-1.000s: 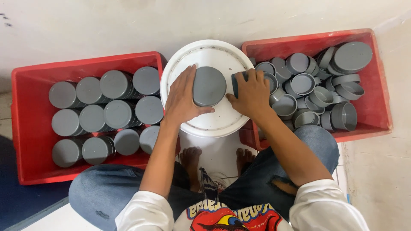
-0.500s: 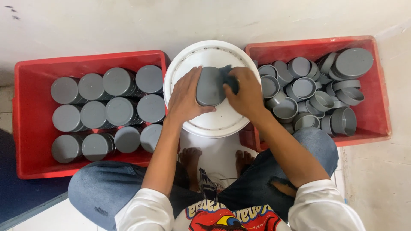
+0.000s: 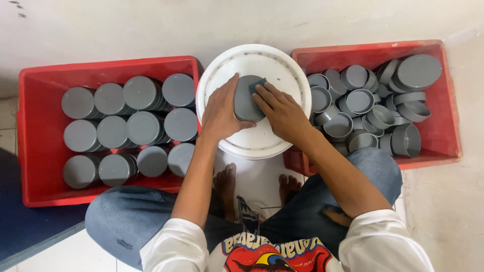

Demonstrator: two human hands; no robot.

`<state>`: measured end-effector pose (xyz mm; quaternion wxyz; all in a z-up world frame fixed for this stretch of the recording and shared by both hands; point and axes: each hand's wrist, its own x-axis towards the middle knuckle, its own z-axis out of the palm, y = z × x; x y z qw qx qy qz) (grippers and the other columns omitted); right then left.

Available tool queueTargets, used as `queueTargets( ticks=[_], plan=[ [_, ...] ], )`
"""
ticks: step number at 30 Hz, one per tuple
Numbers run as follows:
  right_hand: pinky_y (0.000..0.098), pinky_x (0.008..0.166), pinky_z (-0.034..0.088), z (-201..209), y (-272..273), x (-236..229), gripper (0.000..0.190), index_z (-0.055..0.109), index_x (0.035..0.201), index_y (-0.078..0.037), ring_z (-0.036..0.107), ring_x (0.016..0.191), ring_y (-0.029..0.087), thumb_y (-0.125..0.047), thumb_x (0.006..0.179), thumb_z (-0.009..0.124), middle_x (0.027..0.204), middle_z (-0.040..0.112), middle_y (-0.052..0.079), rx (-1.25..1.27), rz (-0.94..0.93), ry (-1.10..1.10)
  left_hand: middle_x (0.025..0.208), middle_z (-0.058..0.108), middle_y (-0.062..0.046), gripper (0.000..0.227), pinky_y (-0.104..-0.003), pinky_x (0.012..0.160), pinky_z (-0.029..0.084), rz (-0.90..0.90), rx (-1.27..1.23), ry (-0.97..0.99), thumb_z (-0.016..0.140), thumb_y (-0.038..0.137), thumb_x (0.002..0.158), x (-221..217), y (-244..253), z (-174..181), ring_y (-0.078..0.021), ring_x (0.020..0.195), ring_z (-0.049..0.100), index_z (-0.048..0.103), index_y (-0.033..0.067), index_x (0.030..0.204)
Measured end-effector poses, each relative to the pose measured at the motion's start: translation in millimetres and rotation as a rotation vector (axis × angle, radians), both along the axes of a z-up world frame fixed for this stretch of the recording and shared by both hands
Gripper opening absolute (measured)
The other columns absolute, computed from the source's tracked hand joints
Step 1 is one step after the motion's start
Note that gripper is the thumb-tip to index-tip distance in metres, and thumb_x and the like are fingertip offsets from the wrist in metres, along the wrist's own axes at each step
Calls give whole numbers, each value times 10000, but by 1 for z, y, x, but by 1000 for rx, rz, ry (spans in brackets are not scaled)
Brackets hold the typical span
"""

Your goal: Cleaning grey plastic caps using a sponge and placing them into a storage bin.

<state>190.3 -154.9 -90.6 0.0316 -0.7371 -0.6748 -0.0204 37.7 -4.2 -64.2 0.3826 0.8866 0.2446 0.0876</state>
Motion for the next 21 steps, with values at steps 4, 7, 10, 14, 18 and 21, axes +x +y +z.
queueTargets(
  ticks=[4,7,10,14,18,21],
  plan=[
    [385,1042,425,-3,-3,4,523,525,1416,-145,448,1369,260,-29,909,585,1416,545,88,116,25,-41,1533,395,-200,1199,-466,1204,166,13,-14,-18,941,284,597,0,0,4,-335,1429,348,244,48,1544],
    [379,1022,429,-11,-9,6,447,588,1334,-177,536,1283,219,-89,897,615,1310,628,46,174,24,-101,1531,403,-191,1196,-455,1207,160,24,-32,-13,944,271,590,1,-1,5,-331,1430,347,254,52,1541],
    [404,1027,437,-8,-12,0,399,640,1261,-159,571,1245,243,-106,867,673,1274,652,69,244,55,-76,1506,436,-191,1184,-441,1205,173,40,-55,2,945,246,581,0,0,7,-327,1417,370,270,47,1533],
    [389,1028,462,2,0,-2,331,674,1217,-72,592,1233,286,-26,890,654,1246,669,142,300,-2,17,1491,443,-217,1176,-456,1203,180,51,-81,1,941,209,583,1,1,7,-352,1410,370,268,30,1531],
    [360,1027,481,-2,7,3,298,684,1209,-49,605,1220,292,-6,916,643,1237,673,167,299,-54,39,1498,434,-219,1164,-461,1205,164,48,-93,9,937,186,588,2,-1,17,-361,1423,341,272,32,1531],
    [359,992,514,-2,-4,-7,256,689,1188,-48,621,1196,293,-41,944,612,1208,683,181,314,-46,-16,1508,425,-211,1196,-459,1210,150,46,-92,22,946,217,578,1,0,13,-354,1440,316,254,40,1538]
  ],
)
